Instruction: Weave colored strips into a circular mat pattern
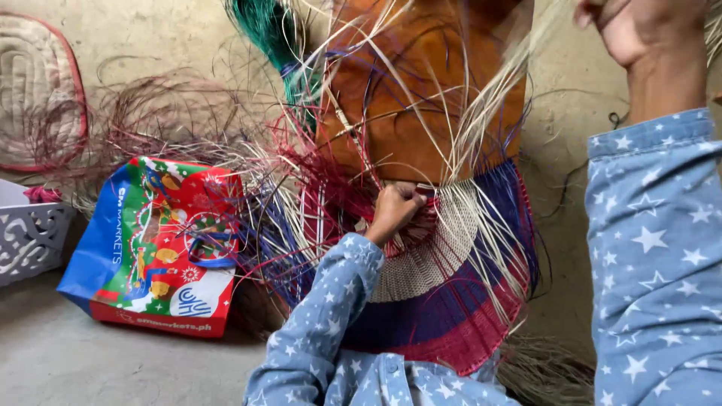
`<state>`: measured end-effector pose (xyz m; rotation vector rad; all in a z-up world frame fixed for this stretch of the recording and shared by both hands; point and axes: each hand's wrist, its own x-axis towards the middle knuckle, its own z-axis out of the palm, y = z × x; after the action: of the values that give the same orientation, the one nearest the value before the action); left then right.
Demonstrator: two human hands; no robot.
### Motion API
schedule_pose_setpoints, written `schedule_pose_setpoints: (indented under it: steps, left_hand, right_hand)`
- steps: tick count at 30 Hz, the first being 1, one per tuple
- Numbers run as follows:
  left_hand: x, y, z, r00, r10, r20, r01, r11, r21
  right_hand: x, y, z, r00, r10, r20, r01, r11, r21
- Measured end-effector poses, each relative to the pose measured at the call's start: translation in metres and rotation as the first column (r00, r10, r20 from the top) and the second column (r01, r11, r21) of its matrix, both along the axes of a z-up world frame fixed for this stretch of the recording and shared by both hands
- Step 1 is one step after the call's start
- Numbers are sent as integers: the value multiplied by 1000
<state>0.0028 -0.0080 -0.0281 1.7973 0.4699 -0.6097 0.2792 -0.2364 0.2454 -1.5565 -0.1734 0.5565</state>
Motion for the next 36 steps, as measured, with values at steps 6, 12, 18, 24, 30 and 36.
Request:
schedule_pose_setpoints:
  steps: [6, 12, 18, 24, 30, 36]
  left_hand:
    - [-1, 10, 25, 978, -11, 206, 14, 1000, -10]
    - [4, 1, 2, 999, -31, 12, 31, 999, 11]
    - [0, 6, 13, 999, -28, 35, 27, 999, 23]
    - [-3, 12, 15, 999, -18, 38, 18, 1000, 1]
    - [-4, 7, 1, 999, -19, 28, 19, 1000, -6]
    - [-5, 8, 1, 1000, 8, 12, -8, 1000, -15]
  right_hand:
    - [-78, 37, -20, 998, 0, -70, -43, 781, -624]
    - [-122, 59, -160, 952, 237, -193, -272, 366, -890]
    - [-93, 97, -223, 1000, 7, 10, 1, 790, -613]
    - [-25, 75, -39, 963, 222, 151, -144, 902, -407]
    - [-26, 69, 5, 932, 294, 213, -25, 637, -770]
    - [-38, 26, -31, 886, 305, 350, 179, 471, -864]
